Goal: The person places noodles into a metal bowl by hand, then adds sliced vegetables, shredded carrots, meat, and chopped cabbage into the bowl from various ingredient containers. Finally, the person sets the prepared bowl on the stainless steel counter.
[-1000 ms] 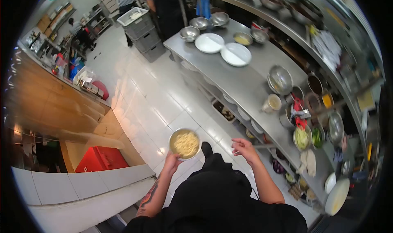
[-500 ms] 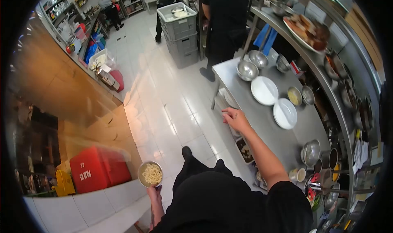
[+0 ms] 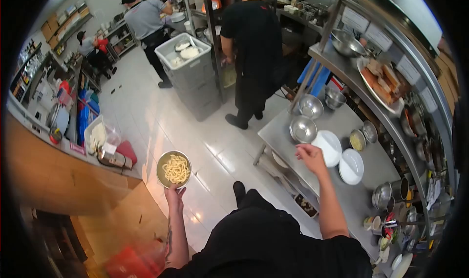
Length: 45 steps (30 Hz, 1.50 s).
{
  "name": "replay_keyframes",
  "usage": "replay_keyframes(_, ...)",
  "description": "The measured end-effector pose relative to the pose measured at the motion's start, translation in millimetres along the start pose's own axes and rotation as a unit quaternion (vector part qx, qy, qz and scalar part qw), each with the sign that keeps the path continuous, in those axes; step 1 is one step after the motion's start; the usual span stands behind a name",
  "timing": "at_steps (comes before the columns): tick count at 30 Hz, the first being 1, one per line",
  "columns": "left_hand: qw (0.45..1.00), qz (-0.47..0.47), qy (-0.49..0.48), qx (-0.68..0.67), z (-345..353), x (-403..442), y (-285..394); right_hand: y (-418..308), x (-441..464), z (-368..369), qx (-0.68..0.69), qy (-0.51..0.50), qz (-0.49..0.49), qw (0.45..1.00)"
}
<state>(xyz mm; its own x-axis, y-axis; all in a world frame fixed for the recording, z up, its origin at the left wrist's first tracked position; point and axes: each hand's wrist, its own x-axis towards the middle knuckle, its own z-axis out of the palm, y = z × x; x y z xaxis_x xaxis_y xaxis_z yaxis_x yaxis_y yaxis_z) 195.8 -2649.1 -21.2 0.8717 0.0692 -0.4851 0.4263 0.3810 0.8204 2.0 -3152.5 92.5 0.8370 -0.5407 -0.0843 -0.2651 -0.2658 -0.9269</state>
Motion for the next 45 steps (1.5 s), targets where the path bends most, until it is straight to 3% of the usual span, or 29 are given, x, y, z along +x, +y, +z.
replay_keyframes(2,0.999,0.032,-0.026,0.019,28,49,28,4,57,-17,0.064,0.089,-0.042,0.993)
replay_keyframes(3,0.999,0.037,-0.023,0.017,40,75,38,-4,89,-26,0.024,0.143,-0.089,0.985)
replay_keyframes(6,0.997,-0.036,-0.074,0.008,83,130,77,-41,181,-31,0.034,0.322,-0.176,0.930)
replay_keyframes(7,0.997,-0.029,-0.073,0.008,103,142,95,-57,209,-25,0.040,0.321,-0.180,0.929)
replay_keyframes(9,0.997,0.013,-0.071,0.015,135,166,122,-77,252,-12,-0.028,0.418,-0.211,0.883)
replay_keyframes(10,0.996,0.043,-0.066,0.029,153,177,137,-81,270,3,-0.204,0.529,-0.211,0.796)
replay_keyframes(13,0.987,0.041,-0.138,0.065,197,266,183,-76,308,20,-0.176,0.619,-0.188,0.742)
replay_keyframes(15,0.977,0.064,-0.193,0.070,254,317,229,-61,321,17,-0.048,0.623,-0.148,0.766)
replay_keyframes(17,0.964,0.100,-0.244,0.038,328,364,280,-59,319,15,-0.080,0.653,-0.130,0.742)
replay_keyframes(21,0.935,0.148,-0.318,-0.051,508,461,368,-25,316,0,-0.088,0.645,-0.104,0.752)
replay_keyframes(26,0.921,0.176,-0.347,0.001,712,566,438,-26,316,-1,-0.090,0.675,-0.089,0.727)
replay_keyframes(30,0.896,0.154,-0.412,0.061,809,604,467,-10,308,-14,-0.048,0.677,-0.081,0.730)
replay_keyframes(35,0.860,0.166,-0.432,0.217,863,624,480,-10,300,-2,-0.093,0.681,-0.041,0.725)
replay_keyframes(39,0.854,0.147,-0.460,0.194,851,626,474,-23,295,31,0.005,0.674,-0.106,0.731)
replay_keyframes(41,0.890,0.158,-0.423,0.063,837,640,467,-37,279,62,0.047,0.668,-0.018,0.742)
replay_keyframes(42,0.883,0.178,-0.427,0.079,828,654,461,-49,269,82,0.076,0.662,0.042,0.744)
replay_keyframes(44,0.873,0.198,-0.430,0.119,816,680,444,-21,245,122,0.125,0.602,0.039,0.787)
replay_keyframes(45,0.860,0.218,-0.432,0.163,807,695,437,-5,244,154,0.142,0.621,0.042,0.770)
